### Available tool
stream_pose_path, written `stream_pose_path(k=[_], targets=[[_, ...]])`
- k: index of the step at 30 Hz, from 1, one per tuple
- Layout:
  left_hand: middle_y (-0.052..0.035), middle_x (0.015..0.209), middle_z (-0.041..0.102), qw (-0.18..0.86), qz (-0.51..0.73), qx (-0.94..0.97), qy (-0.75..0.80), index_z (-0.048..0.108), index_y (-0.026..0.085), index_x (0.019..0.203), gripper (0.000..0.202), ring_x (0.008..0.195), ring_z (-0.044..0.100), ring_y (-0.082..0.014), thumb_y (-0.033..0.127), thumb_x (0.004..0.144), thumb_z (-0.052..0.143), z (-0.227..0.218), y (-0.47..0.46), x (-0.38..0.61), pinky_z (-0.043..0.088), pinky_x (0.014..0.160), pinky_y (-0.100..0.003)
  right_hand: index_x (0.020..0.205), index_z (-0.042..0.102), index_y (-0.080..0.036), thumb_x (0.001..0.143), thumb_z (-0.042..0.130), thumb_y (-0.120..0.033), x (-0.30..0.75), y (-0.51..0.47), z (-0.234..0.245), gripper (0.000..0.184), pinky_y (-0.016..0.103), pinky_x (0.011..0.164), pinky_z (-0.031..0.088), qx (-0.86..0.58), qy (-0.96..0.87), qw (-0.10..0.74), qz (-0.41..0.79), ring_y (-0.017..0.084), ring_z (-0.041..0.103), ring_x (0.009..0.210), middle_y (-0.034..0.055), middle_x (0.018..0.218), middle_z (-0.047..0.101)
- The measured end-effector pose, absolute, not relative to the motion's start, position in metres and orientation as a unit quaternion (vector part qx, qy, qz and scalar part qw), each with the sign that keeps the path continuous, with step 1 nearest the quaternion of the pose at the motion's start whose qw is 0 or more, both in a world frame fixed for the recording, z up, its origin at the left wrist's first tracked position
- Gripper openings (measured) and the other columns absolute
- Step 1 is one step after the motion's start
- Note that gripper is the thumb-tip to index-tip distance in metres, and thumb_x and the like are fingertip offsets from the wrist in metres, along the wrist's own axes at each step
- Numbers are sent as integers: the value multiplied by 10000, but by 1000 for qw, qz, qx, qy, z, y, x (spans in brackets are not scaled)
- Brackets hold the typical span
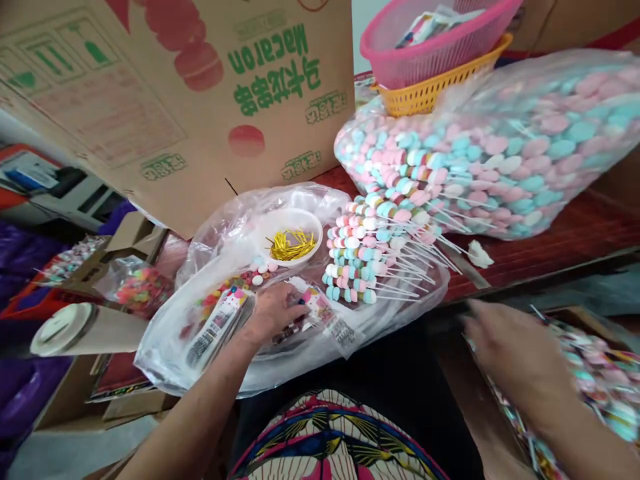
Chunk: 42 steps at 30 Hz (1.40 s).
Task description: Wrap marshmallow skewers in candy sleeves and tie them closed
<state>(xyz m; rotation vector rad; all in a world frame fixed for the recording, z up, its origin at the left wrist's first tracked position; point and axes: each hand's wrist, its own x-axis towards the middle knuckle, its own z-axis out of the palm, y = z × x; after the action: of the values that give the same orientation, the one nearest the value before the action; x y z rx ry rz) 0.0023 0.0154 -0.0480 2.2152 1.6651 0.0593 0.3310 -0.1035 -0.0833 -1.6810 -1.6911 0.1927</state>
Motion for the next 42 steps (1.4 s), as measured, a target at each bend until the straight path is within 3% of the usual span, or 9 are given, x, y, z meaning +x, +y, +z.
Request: stream_pose_path(k=[7, 11, 14, 17, 22, 26, 29, 32, 42], targets=[[-36, 801, 664, 188, 121, 775, 591, 637, 176, 755, 107, 795, 582, -172, 260, 810, 599, -54, 18, -17, 409, 798, -300, 888, 640, -163, 851, 562, -340, 184, -58, -66, 197, 381, 701, 389, -650, -752, 81, 70, 298, 564, 915, 123, 956, 643], [-21, 704, 612, 220, 254, 695, 635, 610, 172, 701, 225, 694, 552, -158, 340, 838, 550, -47, -13, -19, 408, 687, -271, 749, 594, -184, 870, 489, -253, 194, -47, -73, 174, 326, 693, 390, -650, -722, 192, 141, 220, 566, 813, 72, 811, 626], [6, 527, 519, 480, 234, 588, 608, 566, 163, 574, 480, 510, 484, -124, 567, 824, 493, -42, -37, -10, 355, 520, -247, 728, 580, -193, 884, 466, -343, 205, -48, -66, 244, 300, 672, 420, -641, -667, 339, 172, 190, 553, 730, 56, 740, 605], [-20, 679, 626, 653, 304, 473, 507, 643, 144, 759, 471, 608, 551, -136, 612, 708, 620, -35, -43, 8, 420, 592, -248, 719, 568, -197, 883, 466, -383, 188, -54, -56, 268, 270, 592, 425, -626, -651, 364, 227, 162, 536, 629, 28, 665, 588], [-8, 703, 623, 616, 464, 395, 499, 629, 161, 784, 330, 640, 542, -134, 472, 690, 685, -20, -23, 20, 442, 638, -260, 872, 631, -186, 868, 487, -347, 165, -51, -42, 216, 316, 675, 482, -536, -742, 311, 255, 201, 602, 754, 71, 810, 660], [34, 544, 507, 633, 225, 577, 465, 591, 157, 627, 223, 533, 440, -104, 352, 729, 625, -9, -9, 2, 360, 530, -230, 1161, 583, -176, 814, 563, -374, 177, -25, -19, 400, 428, 913, 433, -497, -759, 389, 163, 274, 521, 1102, 149, 1166, 589], [56, 521, 463, 648, 138, 618, 424, 571, 150, 623, 153, 505, 386, -82, 278, 687, 626, -8, -4, -5, 313, 497, -213, 865, 635, -193, 813, 516, -278, 176, -14, -12, 154, 346, 779, 458, -429, -799, 351, 232, 210, 565, 874, 80, 890, 631], [51, 557, 500, 619, 206, 588, 479, 579, 144, 685, 184, 517, 405, -79, 302, 652, 668, -14, -5, -4, 310, 490, -203, 633, 519, -193, 819, 490, -269, 166, -18, -23, 202, 265, 615, 404, -492, -730, 366, 304, 139, 483, 634, 3, 639, 534], [46, 554, 467, 604, 212, 610, 468, 575, 147, 680, 259, 507, 384, -81, 393, 755, 598, -17, -10, -13, 299, 486, -209, 689, 534, -183, 799, 529, -333, 168, -26, -35, 186, 247, 593, 378, -478, -637, 359, 486, 124, 457, 627, -10, 654, 520]])
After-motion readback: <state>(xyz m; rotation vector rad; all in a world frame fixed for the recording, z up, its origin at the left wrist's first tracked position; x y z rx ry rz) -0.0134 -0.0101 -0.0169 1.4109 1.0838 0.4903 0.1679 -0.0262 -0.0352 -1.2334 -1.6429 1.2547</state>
